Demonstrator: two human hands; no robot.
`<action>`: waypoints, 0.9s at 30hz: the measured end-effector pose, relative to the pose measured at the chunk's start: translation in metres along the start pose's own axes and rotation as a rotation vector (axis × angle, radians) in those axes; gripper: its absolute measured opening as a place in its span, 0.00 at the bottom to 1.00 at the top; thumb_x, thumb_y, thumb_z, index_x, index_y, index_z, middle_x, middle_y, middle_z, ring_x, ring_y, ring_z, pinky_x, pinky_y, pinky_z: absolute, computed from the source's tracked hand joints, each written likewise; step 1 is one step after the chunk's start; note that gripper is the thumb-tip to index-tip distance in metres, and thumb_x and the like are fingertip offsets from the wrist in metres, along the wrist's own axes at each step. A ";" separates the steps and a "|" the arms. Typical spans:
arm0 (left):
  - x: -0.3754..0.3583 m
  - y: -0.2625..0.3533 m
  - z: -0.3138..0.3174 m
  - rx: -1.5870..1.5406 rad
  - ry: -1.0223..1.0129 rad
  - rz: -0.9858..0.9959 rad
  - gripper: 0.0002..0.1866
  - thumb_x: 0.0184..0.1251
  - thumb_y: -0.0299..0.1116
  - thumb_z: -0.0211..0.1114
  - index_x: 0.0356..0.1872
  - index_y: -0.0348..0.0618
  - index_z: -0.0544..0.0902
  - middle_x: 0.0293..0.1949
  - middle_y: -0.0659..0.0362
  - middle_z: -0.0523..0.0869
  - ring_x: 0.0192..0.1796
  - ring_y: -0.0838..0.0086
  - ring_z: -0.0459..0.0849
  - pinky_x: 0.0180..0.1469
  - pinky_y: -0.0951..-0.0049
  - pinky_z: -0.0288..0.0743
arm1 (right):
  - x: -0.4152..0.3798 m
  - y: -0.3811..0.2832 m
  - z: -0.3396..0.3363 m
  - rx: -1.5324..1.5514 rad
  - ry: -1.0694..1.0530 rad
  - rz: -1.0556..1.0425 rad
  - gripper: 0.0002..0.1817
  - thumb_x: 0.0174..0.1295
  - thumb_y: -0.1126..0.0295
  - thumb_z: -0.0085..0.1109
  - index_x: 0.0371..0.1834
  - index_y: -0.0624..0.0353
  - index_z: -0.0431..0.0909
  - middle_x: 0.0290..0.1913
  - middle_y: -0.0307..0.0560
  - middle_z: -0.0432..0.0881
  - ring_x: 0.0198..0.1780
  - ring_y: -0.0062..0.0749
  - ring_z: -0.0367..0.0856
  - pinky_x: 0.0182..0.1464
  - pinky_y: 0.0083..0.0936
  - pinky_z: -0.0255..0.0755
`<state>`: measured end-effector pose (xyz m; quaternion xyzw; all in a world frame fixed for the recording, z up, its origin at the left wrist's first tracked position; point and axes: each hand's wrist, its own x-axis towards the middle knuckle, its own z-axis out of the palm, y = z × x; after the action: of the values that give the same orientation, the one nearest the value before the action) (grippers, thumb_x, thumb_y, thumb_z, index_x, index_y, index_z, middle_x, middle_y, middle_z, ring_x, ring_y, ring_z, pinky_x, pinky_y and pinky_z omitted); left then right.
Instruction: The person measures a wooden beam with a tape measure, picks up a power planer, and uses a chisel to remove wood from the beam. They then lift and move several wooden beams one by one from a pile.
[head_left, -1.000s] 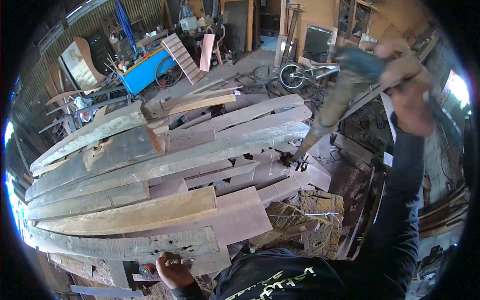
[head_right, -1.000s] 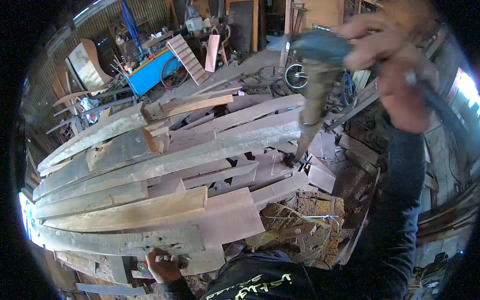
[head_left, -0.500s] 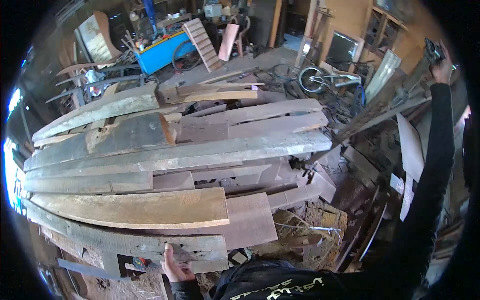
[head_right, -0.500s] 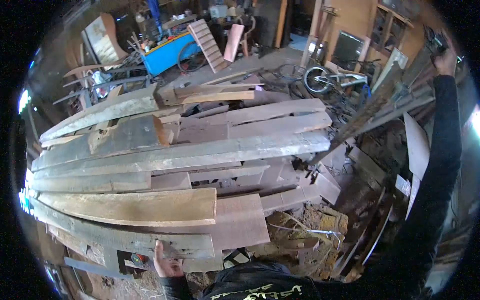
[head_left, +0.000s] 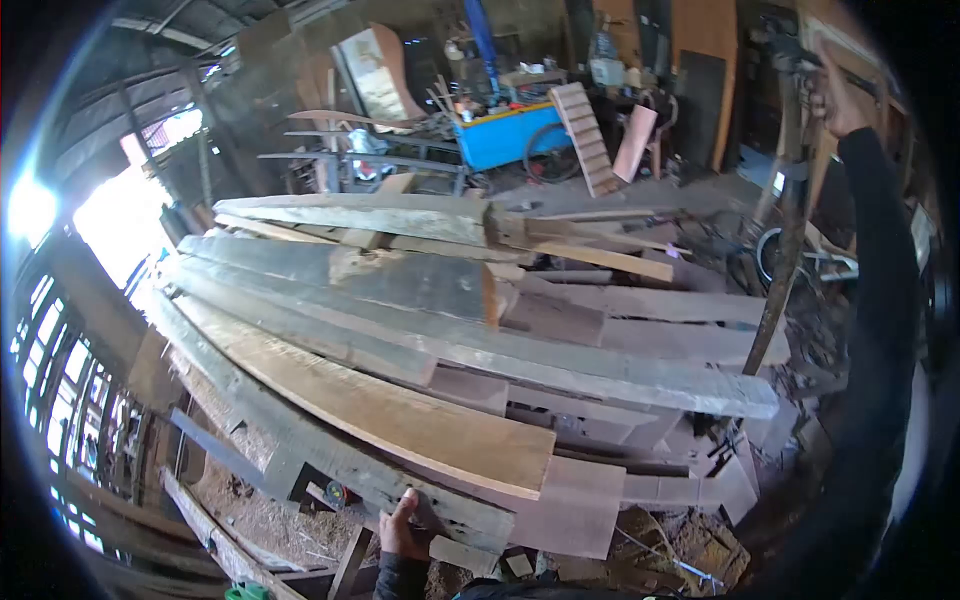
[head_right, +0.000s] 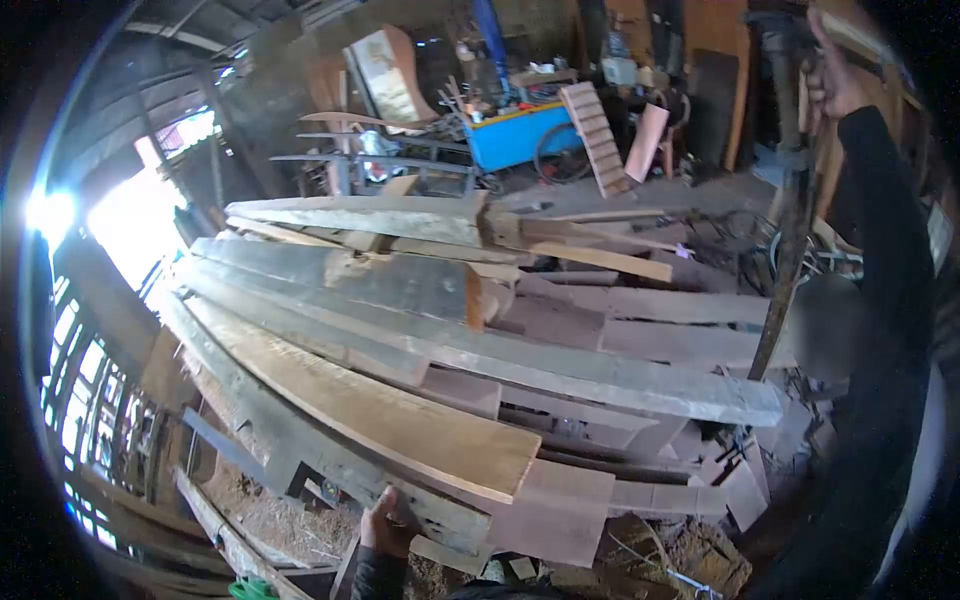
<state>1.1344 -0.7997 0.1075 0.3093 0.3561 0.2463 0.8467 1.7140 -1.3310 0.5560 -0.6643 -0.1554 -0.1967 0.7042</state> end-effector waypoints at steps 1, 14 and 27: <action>-0.003 0.001 0.002 -0.019 0.009 0.028 0.12 0.67 0.28 0.70 0.48 0.44 0.79 0.37 0.61 0.84 0.36 0.68 0.86 0.36 0.59 0.84 | 0.009 0.011 0.022 -0.025 -0.031 0.132 0.43 0.47 0.14 0.59 0.35 0.47 0.74 0.28 0.28 0.68 0.18 0.11 0.56 0.20 0.10 0.49; -0.024 0.010 0.034 0.174 0.163 0.041 0.21 0.66 0.32 0.74 0.50 0.40 0.70 0.39 0.54 0.84 0.35 0.68 0.87 0.31 0.64 0.83 | -0.305 0.109 0.190 -0.405 -0.755 -0.049 0.19 0.68 0.57 0.71 0.27 0.60 0.80 0.20 0.35 0.77 0.22 0.15 0.74 0.24 0.21 0.67; -0.030 0.008 0.042 0.208 0.200 0.113 0.25 0.66 0.37 0.76 0.54 0.43 0.70 0.41 0.57 0.87 0.39 0.69 0.88 0.39 0.61 0.84 | -0.545 0.164 0.219 -0.204 -0.829 0.063 0.13 0.68 0.66 0.65 0.46 0.66 0.82 0.40 0.48 0.81 0.42 0.34 0.81 0.47 0.31 0.75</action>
<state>1.1455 -0.8282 0.1494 0.3887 0.4441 0.2849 0.7553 1.3264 -1.0680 0.1657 -0.7578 -0.3845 0.0942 0.5187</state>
